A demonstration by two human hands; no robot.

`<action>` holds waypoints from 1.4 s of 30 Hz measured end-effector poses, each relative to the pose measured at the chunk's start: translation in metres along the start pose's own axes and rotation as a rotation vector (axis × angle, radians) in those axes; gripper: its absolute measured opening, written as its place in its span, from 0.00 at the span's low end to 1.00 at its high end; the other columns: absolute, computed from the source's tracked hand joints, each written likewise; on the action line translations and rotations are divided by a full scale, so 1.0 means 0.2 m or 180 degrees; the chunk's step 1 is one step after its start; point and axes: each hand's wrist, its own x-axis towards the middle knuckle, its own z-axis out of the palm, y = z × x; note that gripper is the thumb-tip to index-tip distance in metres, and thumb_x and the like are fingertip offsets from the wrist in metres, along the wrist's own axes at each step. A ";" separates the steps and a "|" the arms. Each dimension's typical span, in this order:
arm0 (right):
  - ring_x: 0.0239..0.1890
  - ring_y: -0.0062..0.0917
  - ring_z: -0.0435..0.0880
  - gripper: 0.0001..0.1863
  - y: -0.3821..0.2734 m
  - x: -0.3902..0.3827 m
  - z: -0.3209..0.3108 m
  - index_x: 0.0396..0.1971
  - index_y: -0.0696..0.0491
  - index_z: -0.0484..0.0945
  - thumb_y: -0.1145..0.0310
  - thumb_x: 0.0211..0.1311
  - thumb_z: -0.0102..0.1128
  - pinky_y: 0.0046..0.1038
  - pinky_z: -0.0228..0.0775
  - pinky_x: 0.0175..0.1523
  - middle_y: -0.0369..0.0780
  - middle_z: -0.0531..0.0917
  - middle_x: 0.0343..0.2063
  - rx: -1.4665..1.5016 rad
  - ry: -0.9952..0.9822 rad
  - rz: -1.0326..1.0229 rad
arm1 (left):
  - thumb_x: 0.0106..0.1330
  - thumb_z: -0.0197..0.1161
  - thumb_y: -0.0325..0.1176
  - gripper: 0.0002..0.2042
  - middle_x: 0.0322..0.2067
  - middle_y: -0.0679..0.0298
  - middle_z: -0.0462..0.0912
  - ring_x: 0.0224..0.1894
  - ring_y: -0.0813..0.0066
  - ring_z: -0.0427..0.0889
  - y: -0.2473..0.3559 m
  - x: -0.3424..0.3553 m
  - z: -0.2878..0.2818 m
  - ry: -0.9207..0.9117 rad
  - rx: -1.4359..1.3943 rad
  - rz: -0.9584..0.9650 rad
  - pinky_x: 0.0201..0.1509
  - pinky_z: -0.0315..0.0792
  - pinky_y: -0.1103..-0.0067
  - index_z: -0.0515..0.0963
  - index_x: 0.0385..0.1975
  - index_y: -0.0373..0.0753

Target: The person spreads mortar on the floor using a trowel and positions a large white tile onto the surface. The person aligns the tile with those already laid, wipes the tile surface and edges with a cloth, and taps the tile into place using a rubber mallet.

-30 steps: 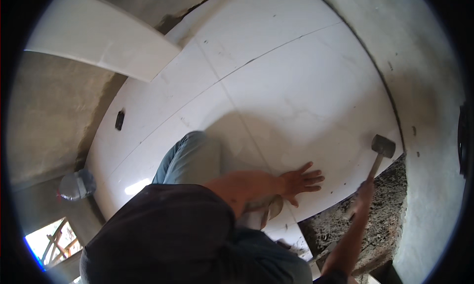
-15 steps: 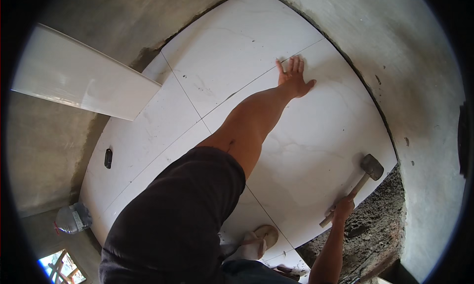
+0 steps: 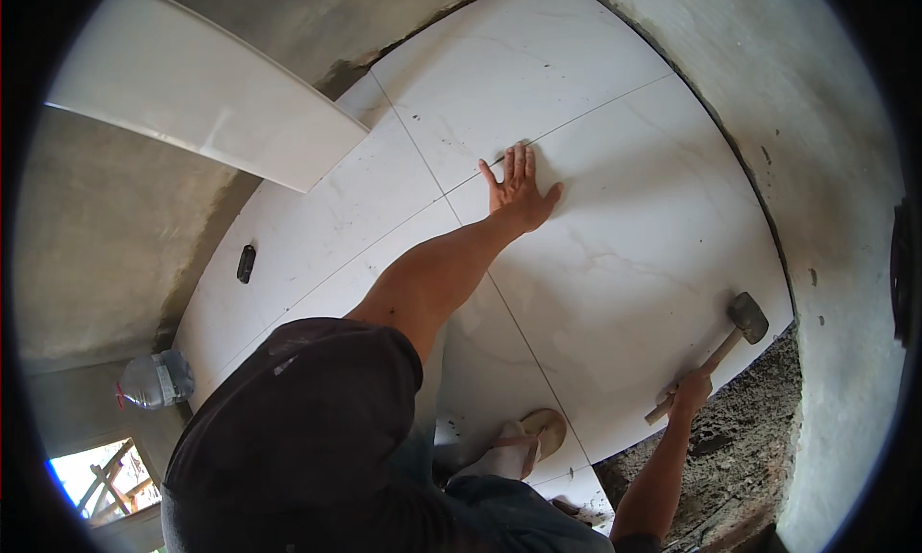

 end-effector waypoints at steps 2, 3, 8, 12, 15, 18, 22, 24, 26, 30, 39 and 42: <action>0.14 0.31 0.75 0.43 0.01 0.01 0.00 0.38 0.65 0.78 0.36 0.69 0.30 0.32 0.71 0.19 0.43 0.76 0.17 -0.0025 0.0003 -0.0029 | 0.68 0.38 0.61 0.41 0.73 0.59 0.36 0.75 0.66 0.33 -0.08 -0.07 0.01 -0.0021 -0.0003 -0.0132 0.72 0.23 0.50 0.40 0.71 0.37; 0.15 0.31 0.76 0.43 0.02 0.02 0.00 0.39 0.65 0.78 0.35 0.68 0.30 0.32 0.71 0.19 0.43 0.77 0.17 -0.0058 -0.0002 -0.0001 | 0.68 0.39 0.61 0.41 0.73 0.59 0.37 0.75 0.66 0.34 -0.12 -0.11 0.01 -0.0004 0.0027 -0.0191 0.72 0.24 0.51 0.41 0.71 0.37; 0.14 0.31 0.76 0.44 0.08 0.07 0.00 0.38 0.65 0.79 0.34 0.68 0.30 0.33 0.70 0.20 0.43 0.76 0.16 0.0125 -0.0058 -0.0200 | 0.68 0.39 0.59 0.40 0.72 0.55 0.41 0.75 0.63 0.37 -0.31 -0.28 0.00 -0.0041 0.0008 -0.0447 0.74 0.27 0.55 0.43 0.70 0.33; 0.12 0.31 0.74 0.44 0.09 0.08 0.00 0.34 0.66 0.78 0.34 0.67 0.31 0.32 0.69 0.19 0.42 0.75 0.13 0.0262 -0.0124 -0.0097 | 0.69 0.39 0.57 0.42 0.70 0.47 0.47 0.73 0.56 0.42 -0.45 -0.44 -0.13 -0.0647 0.0227 -0.0613 0.73 0.28 0.53 0.40 0.68 0.24; 0.11 0.31 0.73 0.43 0.08 0.06 0.00 0.29 0.65 0.77 0.33 0.67 0.32 0.32 0.68 0.18 0.42 0.74 0.12 0.0332 -0.0128 -0.0027 | 0.69 0.40 0.56 0.41 0.67 0.44 0.53 0.73 0.53 0.43 -0.45 -0.65 -0.21 -0.0748 0.0842 -0.0927 0.73 0.30 0.51 0.42 0.67 0.21; 0.11 0.30 0.73 0.43 0.07 0.04 -0.01 0.25 0.63 0.75 0.33 0.66 0.32 0.32 0.67 0.18 0.41 0.72 0.12 0.0306 -0.0117 -0.0060 | 0.66 0.45 0.52 0.29 0.56 0.48 0.72 0.64 0.48 0.62 -0.36 -1.08 -0.17 -0.1091 0.1225 0.0261 0.69 0.41 0.45 0.74 0.51 0.29; 0.12 0.28 0.71 0.42 0.06 0.02 -0.02 0.21 0.61 0.73 0.32 0.66 0.32 0.33 0.66 0.18 0.40 0.70 0.12 0.0419 -0.0198 -0.0073 | 0.64 0.45 0.41 0.21 0.50 0.54 0.79 0.58 0.59 0.73 -0.44 -1.88 0.05 -0.4622 0.0668 0.1010 0.61 0.66 0.64 0.75 0.55 0.44; 0.12 0.28 0.70 0.42 0.06 0.00 -0.03 0.21 0.60 0.72 0.31 0.65 0.33 0.34 0.66 0.20 0.38 0.70 0.13 0.0227 -0.0038 -0.0165 | 0.62 0.49 0.40 0.21 0.48 0.54 0.80 0.55 0.60 0.76 -0.54 -2.27 0.25 -0.5418 0.0352 0.1077 0.60 0.67 0.64 0.75 0.54 0.42; 0.14 0.28 0.70 0.41 0.05 -0.01 -0.02 0.25 0.60 0.73 0.31 0.65 0.34 0.34 0.67 0.22 0.38 0.71 0.16 0.0195 -0.0074 -0.0038 | 0.60 0.52 0.38 0.21 0.46 0.53 0.81 0.52 0.60 0.78 -0.61 -2.57 0.50 -0.5418 0.0317 0.0566 0.59 0.67 0.63 0.75 0.53 0.41; 0.18 0.28 0.72 0.42 0.03 -0.03 -0.01 0.29 0.62 0.74 0.30 0.64 0.35 0.34 0.67 0.24 0.40 0.73 0.20 0.0163 0.0083 0.0048 | 0.57 0.59 0.35 0.21 0.42 0.52 0.82 0.45 0.62 0.82 -0.56 -2.83 0.87 -0.4243 0.0328 -0.0587 0.58 0.69 0.63 0.75 0.51 0.38; 0.18 0.30 0.77 0.37 0.11 0.07 0.01 0.25 0.60 0.79 0.40 0.70 0.36 0.35 0.73 0.25 0.41 0.77 0.17 -0.0087 0.0050 -0.0554 | 0.50 0.65 0.35 0.36 0.54 0.49 0.68 0.58 0.50 0.69 -0.95 -1.63 0.43 0.0057 0.0449 -0.3449 0.61 0.67 0.61 0.58 0.61 0.37; 0.17 0.31 0.80 0.37 0.14 0.08 0.02 0.26 0.63 0.79 0.43 0.72 0.33 0.32 0.73 0.21 0.45 0.79 0.17 0.0140 0.0089 -0.0650 | 0.50 0.66 0.37 0.39 0.56 0.50 0.65 0.57 0.49 0.68 -1.09 -1.42 0.19 -0.0438 0.1563 -0.2111 0.60 0.66 0.60 0.55 0.62 0.36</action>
